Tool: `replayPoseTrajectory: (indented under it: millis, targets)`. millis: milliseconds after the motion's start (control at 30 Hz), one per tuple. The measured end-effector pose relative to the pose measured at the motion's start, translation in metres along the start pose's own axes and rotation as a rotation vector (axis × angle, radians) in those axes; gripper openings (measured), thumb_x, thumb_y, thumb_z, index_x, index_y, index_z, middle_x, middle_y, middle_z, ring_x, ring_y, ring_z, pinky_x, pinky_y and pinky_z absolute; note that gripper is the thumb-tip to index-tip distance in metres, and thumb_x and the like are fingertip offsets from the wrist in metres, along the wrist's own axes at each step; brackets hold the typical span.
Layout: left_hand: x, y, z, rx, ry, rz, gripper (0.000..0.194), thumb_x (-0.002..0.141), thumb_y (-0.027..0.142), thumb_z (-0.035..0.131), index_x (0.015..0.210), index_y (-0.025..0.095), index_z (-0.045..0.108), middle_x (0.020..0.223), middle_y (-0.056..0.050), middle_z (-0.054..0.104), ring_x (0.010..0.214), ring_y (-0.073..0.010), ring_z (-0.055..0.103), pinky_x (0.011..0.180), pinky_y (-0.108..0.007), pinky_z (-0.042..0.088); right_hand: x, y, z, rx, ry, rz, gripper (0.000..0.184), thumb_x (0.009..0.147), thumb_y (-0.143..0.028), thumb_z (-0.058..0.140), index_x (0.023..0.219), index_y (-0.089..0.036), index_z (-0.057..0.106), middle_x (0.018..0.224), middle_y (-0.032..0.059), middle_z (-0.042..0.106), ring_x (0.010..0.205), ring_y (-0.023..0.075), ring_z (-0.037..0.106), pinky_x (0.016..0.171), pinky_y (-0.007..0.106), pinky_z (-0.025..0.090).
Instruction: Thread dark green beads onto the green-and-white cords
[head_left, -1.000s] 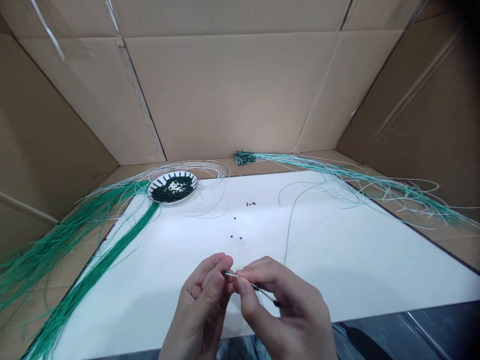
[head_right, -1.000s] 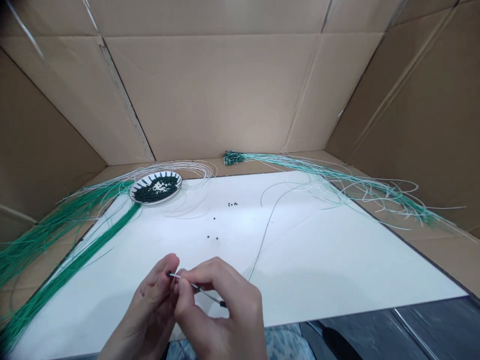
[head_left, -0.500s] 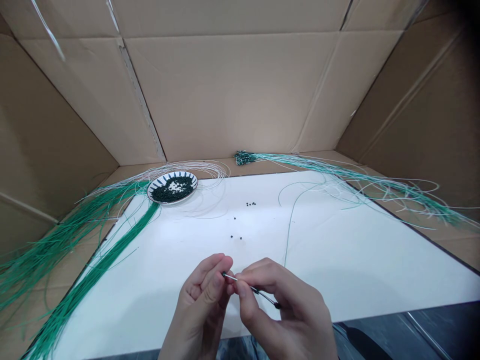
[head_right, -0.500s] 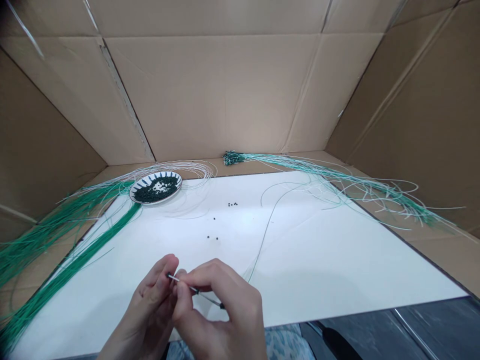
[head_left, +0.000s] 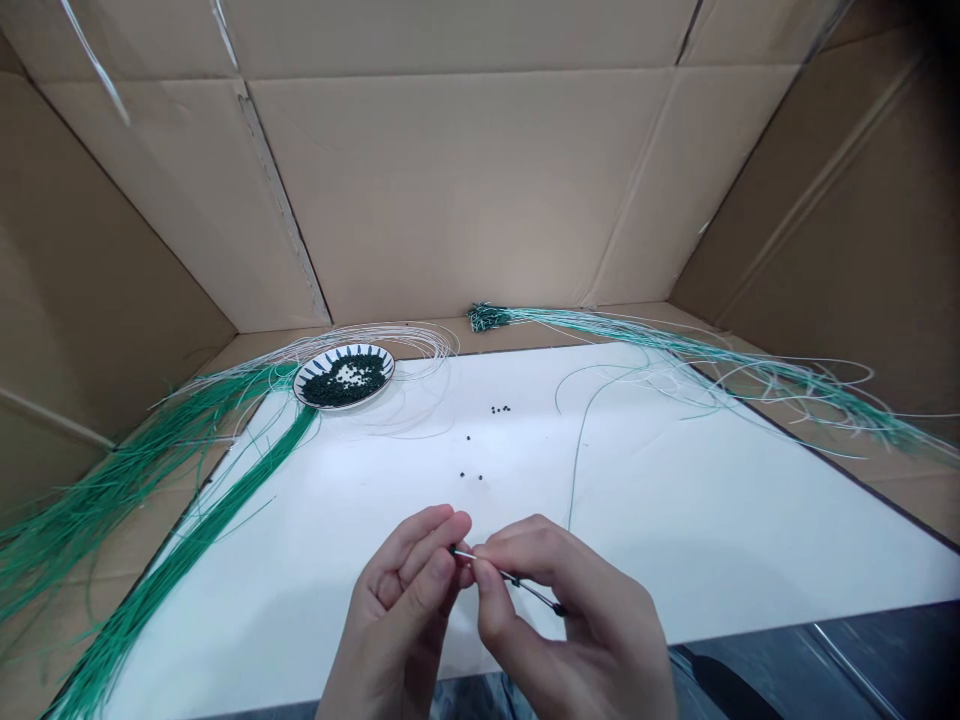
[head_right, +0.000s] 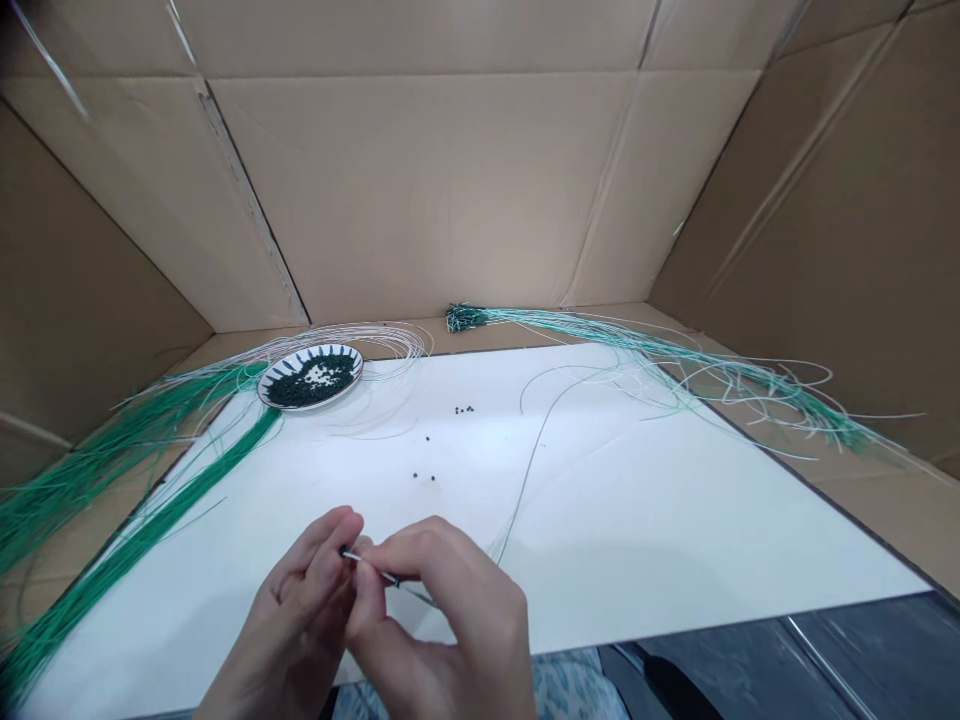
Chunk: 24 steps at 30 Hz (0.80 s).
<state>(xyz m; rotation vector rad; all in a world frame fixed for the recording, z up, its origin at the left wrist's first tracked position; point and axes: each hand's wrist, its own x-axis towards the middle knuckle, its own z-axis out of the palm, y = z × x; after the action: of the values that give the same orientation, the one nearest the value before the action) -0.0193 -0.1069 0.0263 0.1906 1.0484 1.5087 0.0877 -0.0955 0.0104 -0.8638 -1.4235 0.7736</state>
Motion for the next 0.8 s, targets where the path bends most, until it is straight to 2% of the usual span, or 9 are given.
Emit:
replayPoseTrajectory:
  millis: [133, 367, 567, 800]
  targets:
    - [0.0, -0.0002, 0.0011, 0.006, -0.013, 0.016, 0.042, 0.038, 0.031, 0.104, 0.073, 0.021, 0.083, 0.07, 0.0, 0.082, 0.061, -0.0117, 0.074, 0.065, -0.016, 0.06, 0.0003, 0.0007, 0.0001, -0.023, 0.007, -0.023, 0.019, 0.085, -0.007, 0.064, 0.083, -0.025, 0.067, 0.076, -0.0059, 0.071, 0.067, 0.0093, 0.067, 0.064, 0.018, 0.053]
    - [0.0, -0.0011, 0.0029, -0.005, 0.022, 0.006, 0.043, 0.035, 0.03, 0.104, 0.071, 0.021, 0.081, 0.068, 0.002, 0.081, 0.059, -0.0111, 0.073, 0.062, -0.015, 0.059, 0.0003, -0.0007, -0.0013, -0.061, -0.011, 0.042, 0.013, 0.086, -0.012, 0.063, 0.079, -0.023, 0.066, 0.071, -0.0059, 0.071, 0.063, 0.0096, 0.066, 0.062, 0.019, 0.054]
    - [0.0008, -0.0005, -0.0004, -0.001, -0.009, 0.004, 0.042, 0.039, 0.027, 0.104, 0.073, 0.02, 0.082, 0.066, 0.002, 0.081, 0.058, -0.0092, 0.072, 0.061, -0.013, 0.057, 0.0014, -0.0039, -0.0019, -0.108, -0.002, 0.06, 0.013, 0.084, -0.013, 0.064, 0.075, -0.022, 0.064, 0.068, -0.0054, 0.069, 0.059, 0.0097, 0.064, 0.061, 0.019, 0.054]
    - [0.0012, -0.0006, -0.0034, 0.027, -0.039, 0.009, 0.039, 0.043, 0.03, 0.103, 0.075, 0.02, 0.082, 0.07, 0.0, 0.082, 0.061, -0.0112, 0.073, 0.065, -0.016, 0.059, 0.0009, -0.0056, -0.0007, -0.077, 0.005, 0.062, 0.013, 0.084, -0.012, 0.064, 0.076, -0.023, 0.066, 0.069, -0.0062, 0.07, 0.061, 0.0091, 0.064, 0.06, 0.017, 0.053]
